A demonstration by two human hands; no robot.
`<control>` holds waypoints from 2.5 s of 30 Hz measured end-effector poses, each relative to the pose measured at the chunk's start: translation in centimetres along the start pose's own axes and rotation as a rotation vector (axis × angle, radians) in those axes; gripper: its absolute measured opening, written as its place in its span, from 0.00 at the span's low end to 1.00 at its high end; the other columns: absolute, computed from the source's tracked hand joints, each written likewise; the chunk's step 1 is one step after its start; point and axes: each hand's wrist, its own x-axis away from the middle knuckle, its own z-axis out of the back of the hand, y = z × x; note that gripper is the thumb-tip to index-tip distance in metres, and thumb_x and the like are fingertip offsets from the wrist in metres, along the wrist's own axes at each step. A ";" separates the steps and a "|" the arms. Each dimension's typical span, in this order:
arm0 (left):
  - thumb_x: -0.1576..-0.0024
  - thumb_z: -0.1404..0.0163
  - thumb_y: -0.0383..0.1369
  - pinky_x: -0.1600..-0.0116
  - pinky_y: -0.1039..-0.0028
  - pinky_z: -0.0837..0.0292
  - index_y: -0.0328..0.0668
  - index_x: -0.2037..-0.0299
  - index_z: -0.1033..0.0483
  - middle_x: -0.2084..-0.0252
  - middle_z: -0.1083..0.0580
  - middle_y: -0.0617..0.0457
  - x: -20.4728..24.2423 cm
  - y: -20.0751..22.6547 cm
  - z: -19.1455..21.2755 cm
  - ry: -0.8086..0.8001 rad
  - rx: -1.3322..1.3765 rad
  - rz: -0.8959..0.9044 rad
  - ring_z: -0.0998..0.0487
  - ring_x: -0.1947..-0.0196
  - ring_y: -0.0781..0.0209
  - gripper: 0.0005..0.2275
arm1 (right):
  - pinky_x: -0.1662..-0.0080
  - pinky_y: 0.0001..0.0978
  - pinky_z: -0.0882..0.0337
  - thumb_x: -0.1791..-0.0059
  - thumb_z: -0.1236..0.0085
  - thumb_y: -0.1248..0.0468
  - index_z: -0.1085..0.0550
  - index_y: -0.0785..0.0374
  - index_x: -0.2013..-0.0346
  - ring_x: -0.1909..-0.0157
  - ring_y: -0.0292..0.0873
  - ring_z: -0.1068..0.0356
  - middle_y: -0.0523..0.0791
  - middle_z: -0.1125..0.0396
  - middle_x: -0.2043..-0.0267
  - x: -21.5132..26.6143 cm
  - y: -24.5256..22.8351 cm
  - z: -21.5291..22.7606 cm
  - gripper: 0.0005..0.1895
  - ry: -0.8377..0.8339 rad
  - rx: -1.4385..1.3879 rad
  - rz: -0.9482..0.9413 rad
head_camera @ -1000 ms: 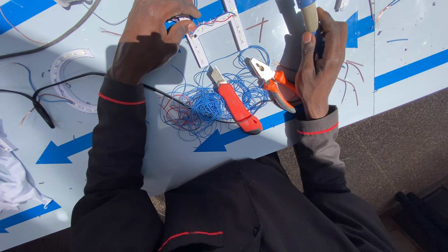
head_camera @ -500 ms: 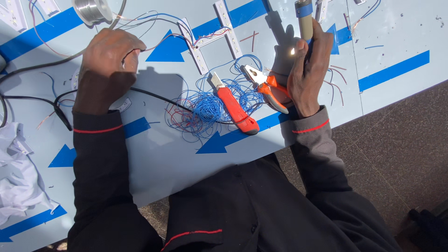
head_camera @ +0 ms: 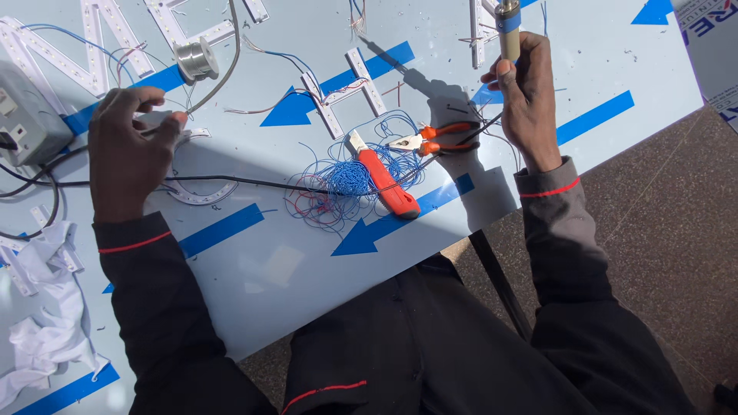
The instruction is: The person solders wires to LED strips on a workbench. They use a soldering iron and solder wire to connect the wires, then use pliers to cut excess wire and a utility knife to strip insulation.
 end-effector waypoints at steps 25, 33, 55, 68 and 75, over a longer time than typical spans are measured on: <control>0.28 0.53 0.48 0.66 0.77 0.22 0.55 0.41 0.27 0.42 0.22 0.43 3.4 19.9 -12.0 -0.907 0.763 -0.275 0.16 0.70 0.60 0.13 | 0.73 0.23 0.43 0.36 0.44 0.50 0.30 0.60 0.33 0.73 0.34 0.38 0.39 0.42 0.66 6.3 -10.8 -0.3 0.23 0.273 -0.694 -0.186; 0.31 0.49 0.44 0.39 0.57 0.17 0.56 0.26 0.30 0.23 0.26 0.46 4.9 17.9 -8.2 -0.826 0.533 -0.051 0.21 0.29 0.44 0.23 | 0.70 0.26 0.24 0.37 0.43 0.55 0.42 0.62 0.14 0.70 0.42 0.24 0.53 0.26 0.53 3.9 -11.0 -3.1 0.38 0.184 -0.845 -0.156; 0.25 0.49 0.33 0.63 0.73 0.22 0.42 0.41 0.19 0.65 0.22 0.49 -1.2 27.0 -15.3 -0.289 -0.320 -0.374 0.14 0.67 0.53 0.09 | 0.50 0.55 0.25 0.41 0.60 0.80 0.29 0.50 0.21 0.48 0.62 0.27 0.54 0.36 0.50 0.1 5.5 3.7 0.36 -0.078 -0.189 0.425; 0.27 0.49 0.23 0.35 0.51 0.24 0.26 0.32 0.23 0.30 0.30 0.33 -12.9 34.3 -33.0 -0.164 -0.165 -0.411 0.31 0.28 0.35 0.15 | 0.58 0.43 0.39 0.37 0.50 0.39 0.26 0.49 0.42 0.59 0.45 0.44 0.43 0.39 0.57 3.8 16.4 -0.3 0.22 0.324 0.165 0.212; 0.26 0.48 0.34 0.37 0.59 0.23 0.40 0.40 0.14 0.44 0.19 0.44 -8.6 31.0 -32.5 -0.236 -0.210 -0.452 0.19 0.36 0.47 0.12 | 0.55 0.46 0.34 0.38 0.50 0.38 0.26 0.49 0.42 0.59 0.48 0.41 0.45 0.37 0.58 3.4 16.5 -0.7 0.22 0.365 0.174 0.252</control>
